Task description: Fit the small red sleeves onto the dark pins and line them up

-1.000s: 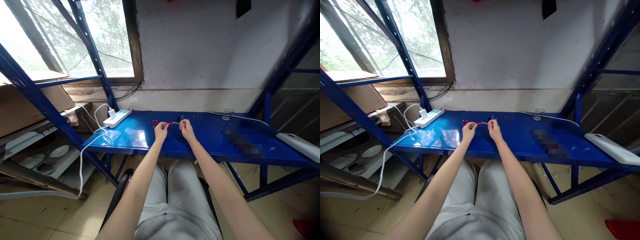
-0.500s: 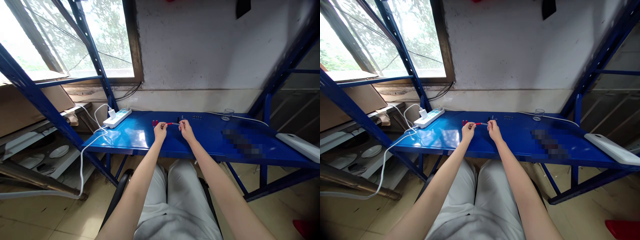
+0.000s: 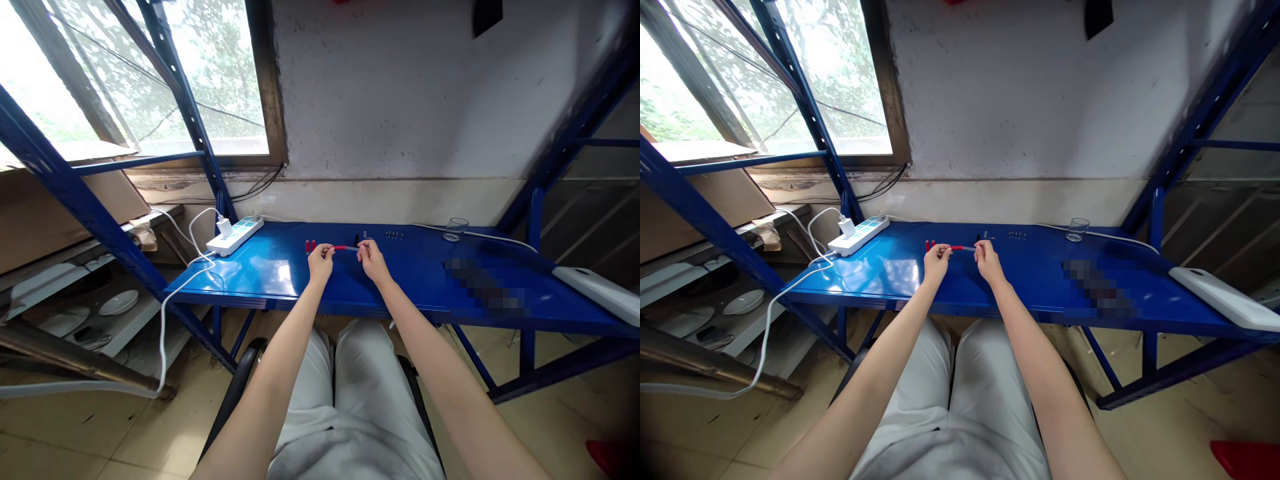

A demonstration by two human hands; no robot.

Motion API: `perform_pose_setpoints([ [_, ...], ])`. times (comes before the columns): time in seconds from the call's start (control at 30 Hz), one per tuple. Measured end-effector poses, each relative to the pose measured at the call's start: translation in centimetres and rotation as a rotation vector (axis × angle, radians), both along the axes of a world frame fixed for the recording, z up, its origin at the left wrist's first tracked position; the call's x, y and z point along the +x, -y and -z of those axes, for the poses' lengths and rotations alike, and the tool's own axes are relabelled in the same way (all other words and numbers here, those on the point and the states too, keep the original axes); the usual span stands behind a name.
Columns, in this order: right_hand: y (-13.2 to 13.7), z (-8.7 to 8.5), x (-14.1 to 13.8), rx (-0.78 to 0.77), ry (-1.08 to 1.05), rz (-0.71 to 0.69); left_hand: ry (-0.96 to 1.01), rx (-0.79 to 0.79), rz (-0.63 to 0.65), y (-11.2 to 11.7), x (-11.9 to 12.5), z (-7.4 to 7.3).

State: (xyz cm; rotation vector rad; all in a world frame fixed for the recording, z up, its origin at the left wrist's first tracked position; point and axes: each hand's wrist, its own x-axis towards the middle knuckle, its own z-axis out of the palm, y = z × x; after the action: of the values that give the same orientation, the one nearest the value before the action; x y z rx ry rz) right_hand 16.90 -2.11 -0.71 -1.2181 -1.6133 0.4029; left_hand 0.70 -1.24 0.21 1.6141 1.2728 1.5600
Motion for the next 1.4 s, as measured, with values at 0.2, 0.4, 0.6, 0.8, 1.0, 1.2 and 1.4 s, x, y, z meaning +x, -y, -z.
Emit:
perform_pose_setpoints([
  [0.2, 0.0, -0.1, 0.0, 0.021, -0.002, -0.007, -0.027, 0.004, 0.119, -0.8, 0.1, 0.9],
  [0.4, -0.1, 0.0, 0.0, 0.019, 0.015, -0.006, -0.085, 0.010, 0.375, -1.3, 0.7, 1.7],
  [0.6, -0.1, -0.1, -0.1, 0.016, -0.001, -0.070, 0.000, 0.029, 0.337, -0.9, 0.5, 1.3],
  [0.8, -0.1, 0.0, -0.2, 0.008, -0.014, -0.121, 0.082, 0.032, 0.272, -0.4, 0.3, 0.5],
  [1.0, -0.3, 0.3, 0.0, 0.012, -0.012, -0.058, 0.056, 0.058, 0.294, -0.4, 0.7, 0.6],
  [1.2, 0.1, 0.0, 0.1, -0.014, 0.006, -0.002, 0.004, 0.068, 0.309, -0.1, 1.4, 0.6],
  [1.4, -0.2, 0.3, 0.2, -0.005, -0.039, -0.032, -0.349, 0.163, 0.268, -1.2, 1.0, -2.3],
])
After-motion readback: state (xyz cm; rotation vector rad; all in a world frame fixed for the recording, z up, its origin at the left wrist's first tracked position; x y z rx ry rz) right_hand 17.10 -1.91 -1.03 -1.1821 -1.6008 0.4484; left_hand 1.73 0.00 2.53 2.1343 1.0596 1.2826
